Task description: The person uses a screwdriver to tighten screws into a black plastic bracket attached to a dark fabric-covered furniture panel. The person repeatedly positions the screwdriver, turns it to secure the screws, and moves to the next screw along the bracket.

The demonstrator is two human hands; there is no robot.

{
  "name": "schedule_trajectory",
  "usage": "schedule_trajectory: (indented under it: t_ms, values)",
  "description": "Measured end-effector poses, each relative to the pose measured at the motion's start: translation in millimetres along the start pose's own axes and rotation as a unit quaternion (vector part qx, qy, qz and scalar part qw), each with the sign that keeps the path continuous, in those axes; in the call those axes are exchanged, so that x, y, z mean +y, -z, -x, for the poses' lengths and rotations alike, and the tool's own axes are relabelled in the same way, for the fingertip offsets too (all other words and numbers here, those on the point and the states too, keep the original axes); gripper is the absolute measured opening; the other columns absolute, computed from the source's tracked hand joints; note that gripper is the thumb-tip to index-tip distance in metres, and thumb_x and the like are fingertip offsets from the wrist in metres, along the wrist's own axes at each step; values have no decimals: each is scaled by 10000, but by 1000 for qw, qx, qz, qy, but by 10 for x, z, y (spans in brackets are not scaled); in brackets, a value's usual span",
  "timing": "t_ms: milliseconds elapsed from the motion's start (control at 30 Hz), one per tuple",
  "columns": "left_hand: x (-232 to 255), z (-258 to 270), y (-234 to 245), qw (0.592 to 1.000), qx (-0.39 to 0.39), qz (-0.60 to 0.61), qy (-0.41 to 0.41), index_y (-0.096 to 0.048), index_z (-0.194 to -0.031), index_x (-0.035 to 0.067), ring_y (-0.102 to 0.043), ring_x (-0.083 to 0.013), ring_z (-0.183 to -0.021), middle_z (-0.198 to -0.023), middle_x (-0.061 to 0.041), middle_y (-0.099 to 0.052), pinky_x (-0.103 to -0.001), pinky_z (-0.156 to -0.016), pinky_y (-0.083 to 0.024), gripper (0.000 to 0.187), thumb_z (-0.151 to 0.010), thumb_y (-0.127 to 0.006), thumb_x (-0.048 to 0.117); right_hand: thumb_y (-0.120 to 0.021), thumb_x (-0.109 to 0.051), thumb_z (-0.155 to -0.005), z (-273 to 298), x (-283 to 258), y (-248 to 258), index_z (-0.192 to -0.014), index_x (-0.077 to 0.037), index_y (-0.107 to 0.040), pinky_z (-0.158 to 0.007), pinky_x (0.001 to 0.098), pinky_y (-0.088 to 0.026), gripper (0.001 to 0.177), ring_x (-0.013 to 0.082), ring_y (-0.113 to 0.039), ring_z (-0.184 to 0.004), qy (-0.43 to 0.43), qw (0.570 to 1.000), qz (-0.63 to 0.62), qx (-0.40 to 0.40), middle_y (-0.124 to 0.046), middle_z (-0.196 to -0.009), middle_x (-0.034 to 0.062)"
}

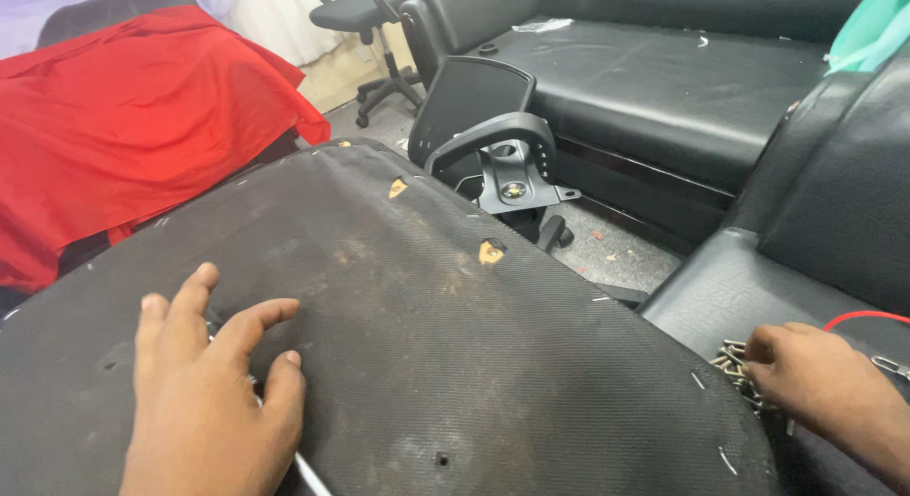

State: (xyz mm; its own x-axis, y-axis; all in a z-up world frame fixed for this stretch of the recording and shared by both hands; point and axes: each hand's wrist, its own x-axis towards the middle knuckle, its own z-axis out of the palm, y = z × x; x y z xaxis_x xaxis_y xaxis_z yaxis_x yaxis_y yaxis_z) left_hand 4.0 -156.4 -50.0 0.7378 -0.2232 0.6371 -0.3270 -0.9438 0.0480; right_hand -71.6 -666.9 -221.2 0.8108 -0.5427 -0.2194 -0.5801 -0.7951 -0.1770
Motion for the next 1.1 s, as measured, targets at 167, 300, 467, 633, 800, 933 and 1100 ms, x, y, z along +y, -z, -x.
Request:
schedule_trajectory:
  t_ms: [167, 300, 467, 633, 800, 933, 1100]
  values:
    - [213, -68, 108, 973, -59, 146, 168, -721, -1244, 190, -176, -537, -1458, -1612, -313, -158, -533, -1144, -282, 599, -681, -655, -3, -700, -386, -885, 169, -895, 905, -1028, -162, -812, -917, 382, -630, 288, 232, -795, -928, 106, 985, 24, 135, -820, -997, 53]
    - [440, -206, 234, 925, -22, 286, 248, -683, -1191, 162, -332, -405, -1461, -1660, -274, -90, -399, -1105, -376, 597, -632, -664, -50, -697, -345, -987, 621, -2059, 1696, -1160, -164, -772, -658, 425, -623, 261, 303, -767, -679, 124, 976, -141, 109, -754, -889, 135]
    - [611, -292, 227, 893, 43, 369, 254, -554, -1269, 96, -330, -383, -1476, -1631, -270, -156, -392, -1112, -385, 660, -641, -696, -52, -701, -470, -930, 1283, -3330, 1972, -1116, -103, -718, -569, 347, -527, 412, 162, -599, -599, 321, 912, -254, 1, -645, -700, 80]
    - [557, -379, 152, 890, 195, 371, 178, -348, -1432, -6, -323, -434, -1497, -1597, -314, -230, -467, -1151, -379, 805, -738, -755, -6, -637, -445, -954, 1635, -4107, 1859, -1231, -60, -619, -566, 305, -515, 474, 133, -607, -651, 350, 830, -379, -210, -680, -855, 56]
    - [142, -416, 233, 899, 226, 333, 172, -256, -1505, -17, -399, -445, -1429, -1551, -303, -308, -471, -1136, -403, 884, -768, -743, 23, -684, -292, -904, 1718, -4617, 1723, -1285, -80, -608, -545, 301, -521, 443, 118, -643, -686, 404, 766, -445, -228, -695, -885, 68]
    - [-381, -398, 571, 934, 125, 238, 234, -370, -1472, 47, -513, -408, -1358, -1469, -242, -479, -476, -1092, -440, 776, -833, -756, 260, -696, -242, -916, 1749, -4977, 1693, -1341, -103, -559, -505, 265, -563, 467, 116, -679, -678, 464, 702, -512, -172, -700, -896, 78]
    - [-698, -161, 894, 870, -131, 86, 467, -337, -1508, 69, -506, -395, -1356, -1483, -210, -477, -515, -1095, -432, 885, -868, -745, 523, -733, -209, -959, 1762, -5347, 1775, -1379, -102, -566, -470, 284, -506, 464, 128, -650, -692, 546, 668, -505, -13, -703, -988, 67]
